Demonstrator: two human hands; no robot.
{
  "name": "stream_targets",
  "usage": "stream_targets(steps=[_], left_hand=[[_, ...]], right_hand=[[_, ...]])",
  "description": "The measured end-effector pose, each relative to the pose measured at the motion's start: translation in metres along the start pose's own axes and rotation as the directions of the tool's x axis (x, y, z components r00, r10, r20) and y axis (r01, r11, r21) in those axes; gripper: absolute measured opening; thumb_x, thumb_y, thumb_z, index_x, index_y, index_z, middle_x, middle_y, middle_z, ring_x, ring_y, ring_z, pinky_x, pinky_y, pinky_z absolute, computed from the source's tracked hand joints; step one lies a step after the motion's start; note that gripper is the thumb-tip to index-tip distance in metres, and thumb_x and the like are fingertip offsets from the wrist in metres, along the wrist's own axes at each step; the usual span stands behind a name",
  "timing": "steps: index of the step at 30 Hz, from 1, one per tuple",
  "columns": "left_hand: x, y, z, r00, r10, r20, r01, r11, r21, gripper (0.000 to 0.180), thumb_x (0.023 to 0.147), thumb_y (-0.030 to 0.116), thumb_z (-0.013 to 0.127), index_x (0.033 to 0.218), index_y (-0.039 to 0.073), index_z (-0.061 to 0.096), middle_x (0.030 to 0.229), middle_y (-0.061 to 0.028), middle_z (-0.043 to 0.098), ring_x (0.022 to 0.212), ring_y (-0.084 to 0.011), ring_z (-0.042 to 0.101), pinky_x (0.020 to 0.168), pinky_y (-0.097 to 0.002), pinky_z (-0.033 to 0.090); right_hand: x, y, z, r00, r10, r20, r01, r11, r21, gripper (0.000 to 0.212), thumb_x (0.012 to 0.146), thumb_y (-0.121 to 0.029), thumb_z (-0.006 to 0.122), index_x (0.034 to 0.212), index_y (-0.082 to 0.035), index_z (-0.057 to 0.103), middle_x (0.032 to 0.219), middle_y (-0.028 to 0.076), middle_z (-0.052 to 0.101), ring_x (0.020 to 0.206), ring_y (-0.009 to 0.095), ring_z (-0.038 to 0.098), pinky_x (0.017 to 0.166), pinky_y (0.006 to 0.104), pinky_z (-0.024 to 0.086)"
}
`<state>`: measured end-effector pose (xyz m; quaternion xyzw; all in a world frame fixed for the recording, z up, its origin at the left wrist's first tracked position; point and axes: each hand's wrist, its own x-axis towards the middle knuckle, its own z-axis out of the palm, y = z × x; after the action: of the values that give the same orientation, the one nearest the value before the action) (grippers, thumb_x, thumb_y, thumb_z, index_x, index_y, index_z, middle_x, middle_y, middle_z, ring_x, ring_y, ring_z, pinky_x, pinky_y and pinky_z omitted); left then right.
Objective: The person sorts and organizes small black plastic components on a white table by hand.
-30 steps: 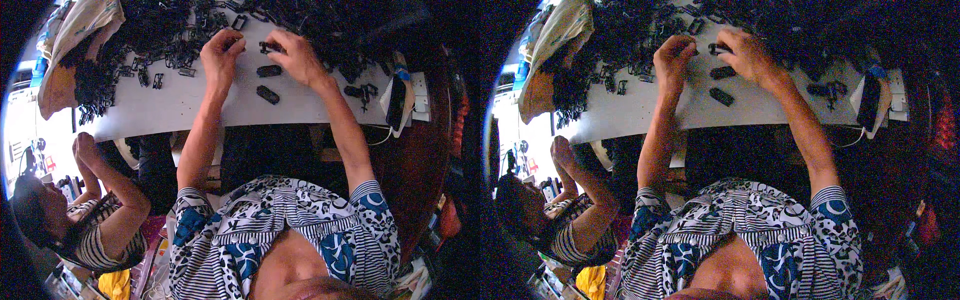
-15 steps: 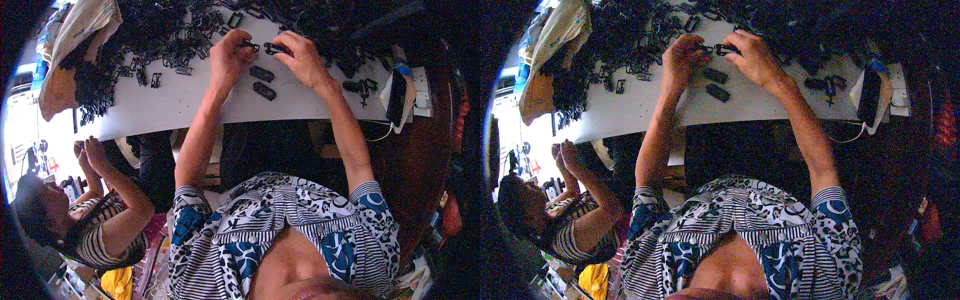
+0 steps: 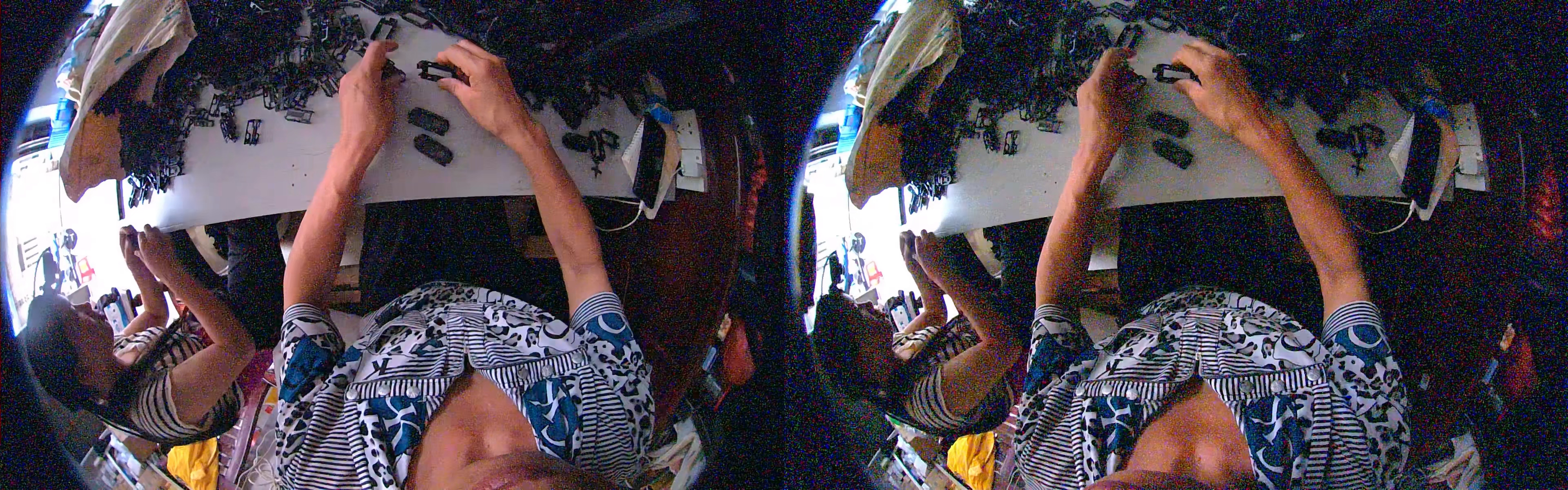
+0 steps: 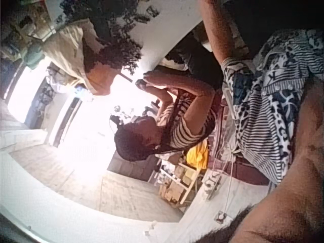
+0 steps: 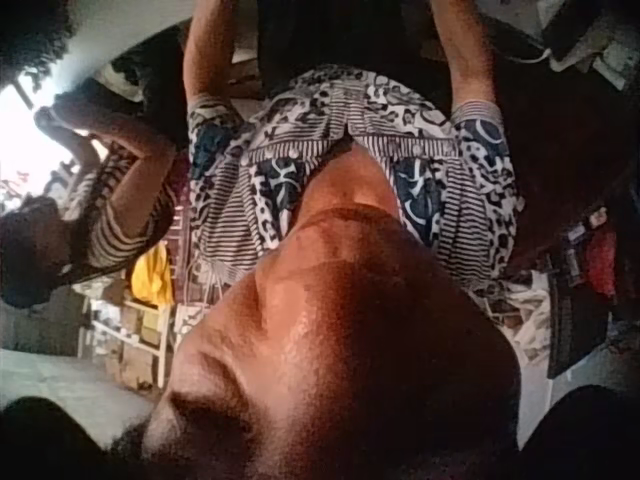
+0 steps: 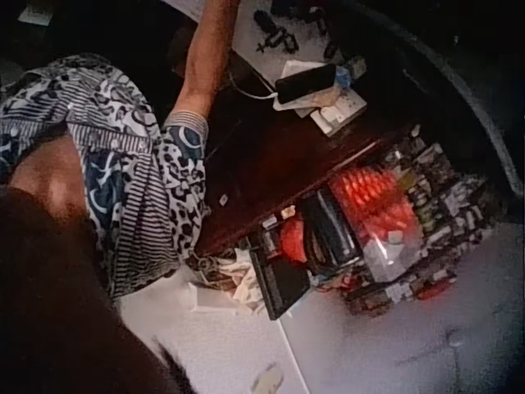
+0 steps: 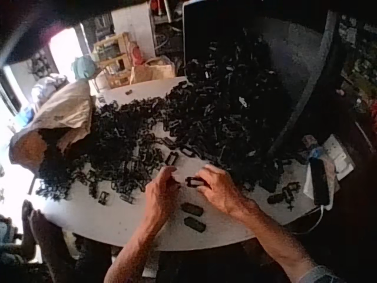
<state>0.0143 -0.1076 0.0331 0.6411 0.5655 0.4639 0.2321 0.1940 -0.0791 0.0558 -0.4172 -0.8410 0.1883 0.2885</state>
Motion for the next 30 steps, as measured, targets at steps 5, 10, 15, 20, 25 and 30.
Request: stream_targets(steps=[5, 10, 15, 20, 25, 30], left_hand=[[0.002, -0.017, -0.008, 0.993, 0.118, 0.027, -0.121, 0.950, 0.289, 0.029, 0.074, -0.002, 0.060, 0.101, 0.004, 0.054, 0.077, -0.0160, 0.062, 0.074, -0.0375, 0.062, 0.064, -0.0410, 0.049], [-0.002, -0.004, -0.013, 0.995, 0.085, 0.049, -0.098, 0.799, 0.593, 0.026, 0.075, 0.006, 0.065, 0.101, 0.007, 0.060, 0.084, -0.0133, 0.064, 0.079, -0.0334, 0.064, 0.067, -0.0387, 0.051], [-0.002, -0.012, -0.010, 0.997, 0.071, 0.040, -0.079, 0.958, 0.275, 0.023, 0.063, 0.003, 0.073, 0.086, 0.004, 0.066, 0.087, -0.0155, 0.059, 0.080, -0.0345, 0.060, 0.069, -0.0424, 0.048], [0.004, -0.009, 0.004, 0.990, 0.080, 0.117, -0.101, 0.976, 0.191, 0.032, 0.057, 0.006, 0.078, 0.087, 0.003, 0.067, 0.088, -0.0145, 0.058, 0.081, -0.0335, 0.059, 0.070, -0.0399, 0.049], [0.004, -0.009, 0.001, 0.988, 0.114, 0.107, -0.133, 0.972, 0.191, 0.033, 0.055, 0.007, 0.080, 0.086, 0.002, 0.068, 0.088, -0.0131, 0.059, 0.081, -0.0319, 0.059, 0.071, -0.0385, 0.049], [0.004, -0.011, 0.001, 0.982, 0.148, 0.121, -0.165, 0.977, 0.137, 0.037, 0.052, 0.006, 0.082, 0.086, 0.002, 0.068, 0.088, -0.0124, 0.058, 0.083, -0.0309, 0.059, 0.072, -0.0377, 0.049]], right_hand=[[-0.001, 0.005, 0.004, 1.000, -0.024, 0.002, 0.024, 1.000, -0.007, 0.029, 0.073, -0.006, 0.070, 0.098, -0.001, 0.058, 0.091, 0.011, 0.059, 0.082, 0.027, 0.059, 0.072, 0.0343, 0.047], [-0.001, 0.005, 0.002, 0.999, -0.030, 0.023, 0.030, 1.000, -0.006, 0.030, 0.072, -0.006, 0.071, 0.099, 0.000, 0.058, 0.092, 0.011, 0.059, 0.082, 0.026, 0.059, 0.072, 0.0336, 0.048], [0.002, 0.002, 0.003, 1.000, 0.028, 0.013, -0.029, 0.998, 0.049, 0.029, 0.072, -0.005, 0.071, 0.098, -0.001, 0.059, 0.092, 0.010, 0.059, 0.082, 0.024, 0.060, 0.072, 0.0320, 0.048], [0.006, 0.007, 0.003, 0.994, -0.106, 0.013, 0.106, 0.994, -0.023, 0.030, 0.070, -0.005, 0.071, 0.098, -0.001, 0.061, 0.092, 0.011, 0.059, 0.084, 0.027, 0.060, 0.074, 0.0338, 0.049], [0.016, 0.011, 0.006, 0.969, -0.242, 0.048, 0.244, 0.969, -0.043, 0.029, 0.069, -0.003, 0.070, 0.096, -0.001, 0.062, 0.092, 0.012, 0.059, 0.087, 0.030, 0.060, 0.077, 0.0359, 0.049], [0.020, 0.015, 0.008, 0.954, -0.262, 0.146, 0.270, 0.962, -0.035, 0.026, 0.067, -0.002, 0.069, 0.092, 0.001, 0.062, 0.090, 0.013, 0.058, 0.090, 0.031, 0.058, 0.079, 0.0379, 0.048]])
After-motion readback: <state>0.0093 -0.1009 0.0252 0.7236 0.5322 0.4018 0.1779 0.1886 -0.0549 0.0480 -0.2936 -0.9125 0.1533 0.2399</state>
